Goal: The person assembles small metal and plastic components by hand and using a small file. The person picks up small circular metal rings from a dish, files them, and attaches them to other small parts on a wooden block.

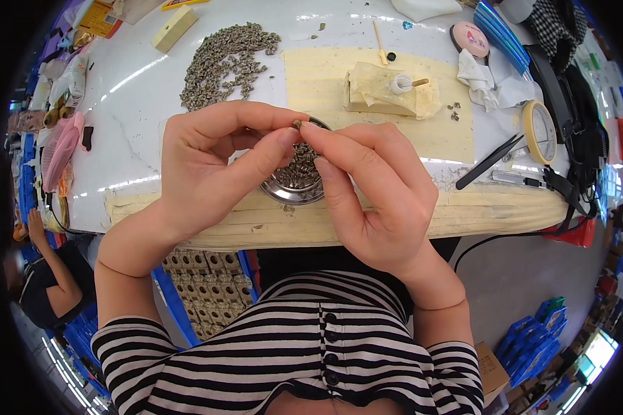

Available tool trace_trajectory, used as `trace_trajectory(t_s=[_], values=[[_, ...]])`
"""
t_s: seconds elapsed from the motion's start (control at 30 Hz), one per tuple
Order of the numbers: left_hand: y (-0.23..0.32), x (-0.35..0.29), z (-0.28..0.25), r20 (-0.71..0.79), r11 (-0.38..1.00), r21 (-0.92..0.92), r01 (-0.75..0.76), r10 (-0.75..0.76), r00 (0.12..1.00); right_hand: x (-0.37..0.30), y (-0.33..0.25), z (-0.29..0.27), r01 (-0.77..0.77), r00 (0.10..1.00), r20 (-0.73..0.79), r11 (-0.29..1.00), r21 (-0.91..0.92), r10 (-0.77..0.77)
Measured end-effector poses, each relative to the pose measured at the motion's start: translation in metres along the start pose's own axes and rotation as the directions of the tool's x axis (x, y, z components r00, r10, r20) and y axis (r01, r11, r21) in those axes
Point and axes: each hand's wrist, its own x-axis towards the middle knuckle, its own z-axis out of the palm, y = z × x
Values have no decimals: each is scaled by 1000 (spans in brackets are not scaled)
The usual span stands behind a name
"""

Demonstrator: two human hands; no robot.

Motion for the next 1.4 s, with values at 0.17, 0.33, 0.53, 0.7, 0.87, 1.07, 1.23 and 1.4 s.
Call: trace_trajectory(t_s=[0.17,0.33,0.53,0.7,0.87,1.07,1.23,1.4], values=[[1,5,-3,61,969,-142,200,-193,979,1,1,-2,-12,1000,-8,1000,26,13],[2,6,-6,101,942,-200,271,-255,962,3,-1,0,19,1000,-9,999,-35,-19],[3,8,-7,138,903,-302,307,-277,951,2,0,0,34,999,-32,997,-68,-36],[2,7,-6,132,905,-302,298,-270,954,2,0,0,28,999,-38,998,-64,-30],[2,2,-2,46,992,-31,119,-118,992,3,-1,0,30,999,-41,998,-52,-32],[-2,4,-1,102,822,430,-374,368,924,3,2,-1,2,999,-48,1000,21,-1],[-4,3,-1,175,694,509,-509,496,850,4,-2,-1,-62,998,-17,998,33,62],[2,0,1,96,953,232,-194,175,980,3,-1,0,-46,998,-42,998,47,48]])
